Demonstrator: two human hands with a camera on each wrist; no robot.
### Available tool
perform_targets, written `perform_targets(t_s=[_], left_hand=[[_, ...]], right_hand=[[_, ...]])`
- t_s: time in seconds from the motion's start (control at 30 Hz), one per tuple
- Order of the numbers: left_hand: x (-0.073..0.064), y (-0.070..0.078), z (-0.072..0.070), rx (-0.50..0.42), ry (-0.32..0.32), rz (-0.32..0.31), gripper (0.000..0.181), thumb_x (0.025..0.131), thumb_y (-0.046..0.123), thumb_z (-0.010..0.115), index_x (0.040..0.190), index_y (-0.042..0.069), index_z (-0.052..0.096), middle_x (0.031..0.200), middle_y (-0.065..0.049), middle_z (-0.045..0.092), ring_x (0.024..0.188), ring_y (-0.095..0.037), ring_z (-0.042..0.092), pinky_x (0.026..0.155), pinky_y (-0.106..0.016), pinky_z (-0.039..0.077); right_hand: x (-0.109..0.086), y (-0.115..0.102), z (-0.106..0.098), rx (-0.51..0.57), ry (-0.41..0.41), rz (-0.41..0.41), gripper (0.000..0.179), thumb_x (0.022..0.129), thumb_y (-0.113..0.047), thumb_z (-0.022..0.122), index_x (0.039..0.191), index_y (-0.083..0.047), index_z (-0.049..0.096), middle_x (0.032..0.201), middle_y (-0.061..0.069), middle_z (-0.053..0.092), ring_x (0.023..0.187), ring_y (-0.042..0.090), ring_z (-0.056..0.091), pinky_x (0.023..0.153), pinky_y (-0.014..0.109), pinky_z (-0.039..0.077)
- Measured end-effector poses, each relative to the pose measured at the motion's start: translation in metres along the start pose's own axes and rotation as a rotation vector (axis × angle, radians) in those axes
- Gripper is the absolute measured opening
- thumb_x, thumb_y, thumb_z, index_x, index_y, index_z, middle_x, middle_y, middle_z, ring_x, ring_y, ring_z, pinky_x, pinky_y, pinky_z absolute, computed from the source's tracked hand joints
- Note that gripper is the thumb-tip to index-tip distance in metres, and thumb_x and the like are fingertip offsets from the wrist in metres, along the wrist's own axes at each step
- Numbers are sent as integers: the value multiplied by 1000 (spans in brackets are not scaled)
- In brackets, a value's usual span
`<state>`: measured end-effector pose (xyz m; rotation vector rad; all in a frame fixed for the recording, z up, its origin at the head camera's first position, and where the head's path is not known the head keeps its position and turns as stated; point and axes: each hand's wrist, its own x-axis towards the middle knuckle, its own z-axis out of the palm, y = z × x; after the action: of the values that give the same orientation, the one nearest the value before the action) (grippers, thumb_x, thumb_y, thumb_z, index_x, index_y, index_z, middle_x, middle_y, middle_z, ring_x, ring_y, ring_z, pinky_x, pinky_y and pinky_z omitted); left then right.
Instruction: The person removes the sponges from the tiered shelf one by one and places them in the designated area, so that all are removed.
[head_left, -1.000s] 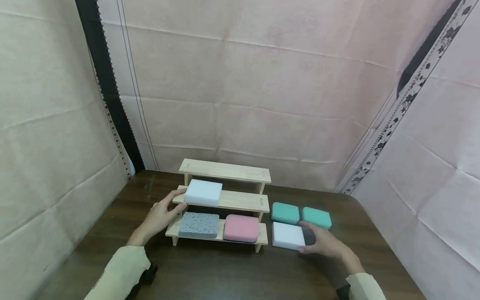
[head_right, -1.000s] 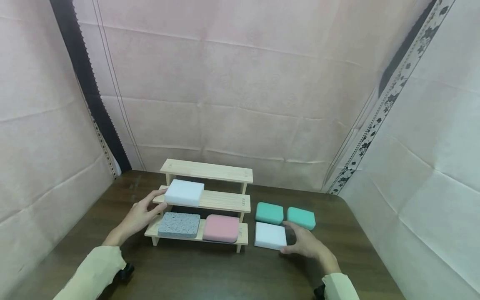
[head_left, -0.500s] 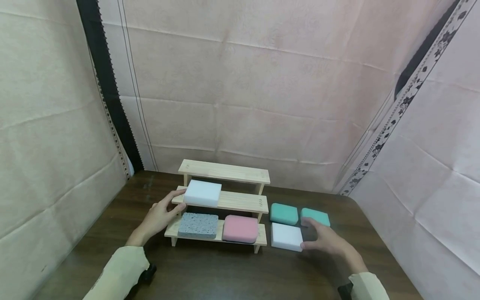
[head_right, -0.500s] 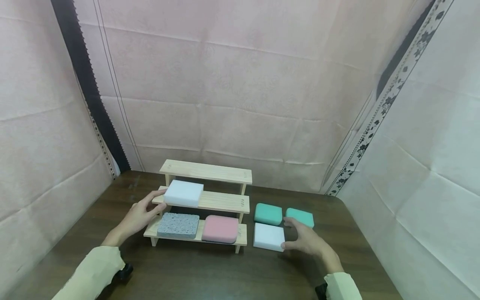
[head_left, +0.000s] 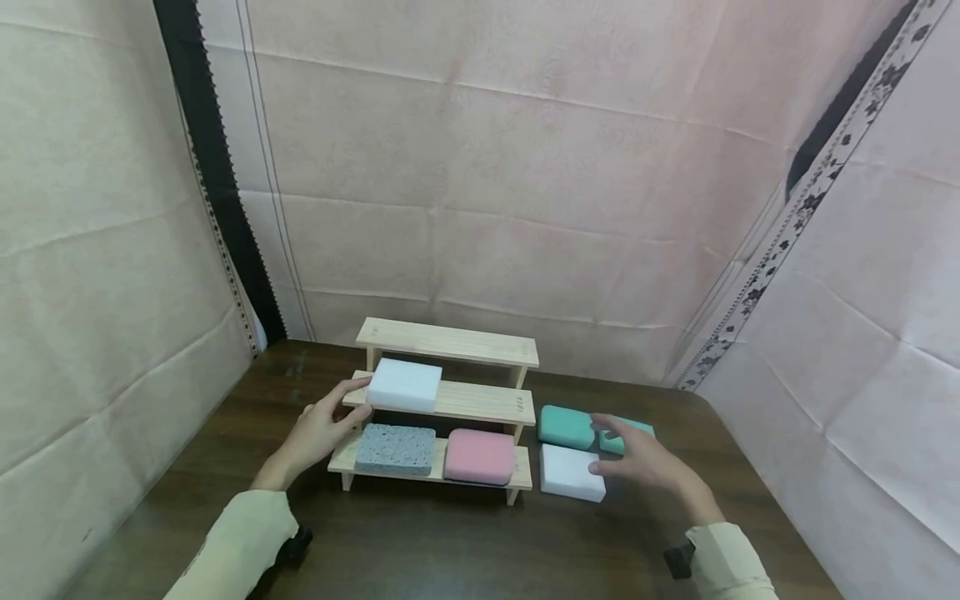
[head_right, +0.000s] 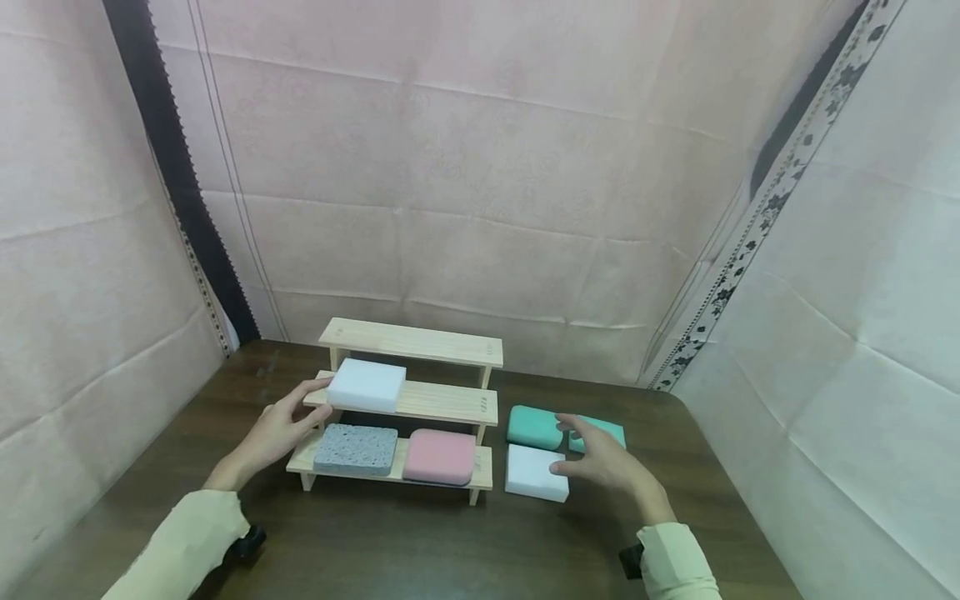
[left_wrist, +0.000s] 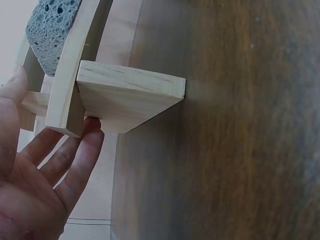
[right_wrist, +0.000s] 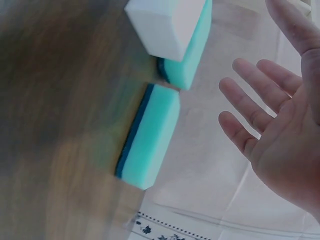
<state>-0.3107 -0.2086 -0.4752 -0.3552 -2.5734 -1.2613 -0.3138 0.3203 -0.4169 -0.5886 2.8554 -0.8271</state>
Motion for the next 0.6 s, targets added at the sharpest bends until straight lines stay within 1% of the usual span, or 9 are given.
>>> perform_targets(t_s=[0.17, 0.37, 0.47, 0.6], left_hand=[[-2, 2, -1, -7, -10, -17, 56, 100, 51, 56, 151, 33, 41, 154, -16, 42, 117, -38, 60, 89, -59, 49], [-2, -1, 2, -17, -9, -16, 55, 100, 49, 57, 151, 35, 41, 152, -15, 45, 116, -36, 61, 89, -60, 48], [-2, -2, 2, -12, -8, -17, 55, 100, 50, 56, 151, 35, 41, 152, -15, 45, 117, -36, 60, 89, -61, 48], [-2, -2, 1, -3, -3, -17, 56, 99, 53, 56, 151, 35, 42, 147, -15, 51, 113, -33, 62, 88, -60, 49]], right_hand=[[8, -11, 0, -13, 10, 0, 83, 85, -41, 80, 151, -11, 40, 142, 15, 54, 130, 42, 49, 96, 60, 45], [14, -23, 2, -34, 28, 2, 81, 84, -43, 81, 150, -16, 42, 142, 10, 55, 127, 38, 51, 93, 57, 47], [16, -30, 4, -47, 33, -18, 81, 84, -45, 80, 150, -15, 43, 143, 9, 54, 128, 37, 51, 94, 57, 47], [21, -38, 5, -63, 48, -41, 80, 84, -48, 79, 149, -16, 45, 142, 9, 55, 128, 34, 52, 94, 56, 47]])
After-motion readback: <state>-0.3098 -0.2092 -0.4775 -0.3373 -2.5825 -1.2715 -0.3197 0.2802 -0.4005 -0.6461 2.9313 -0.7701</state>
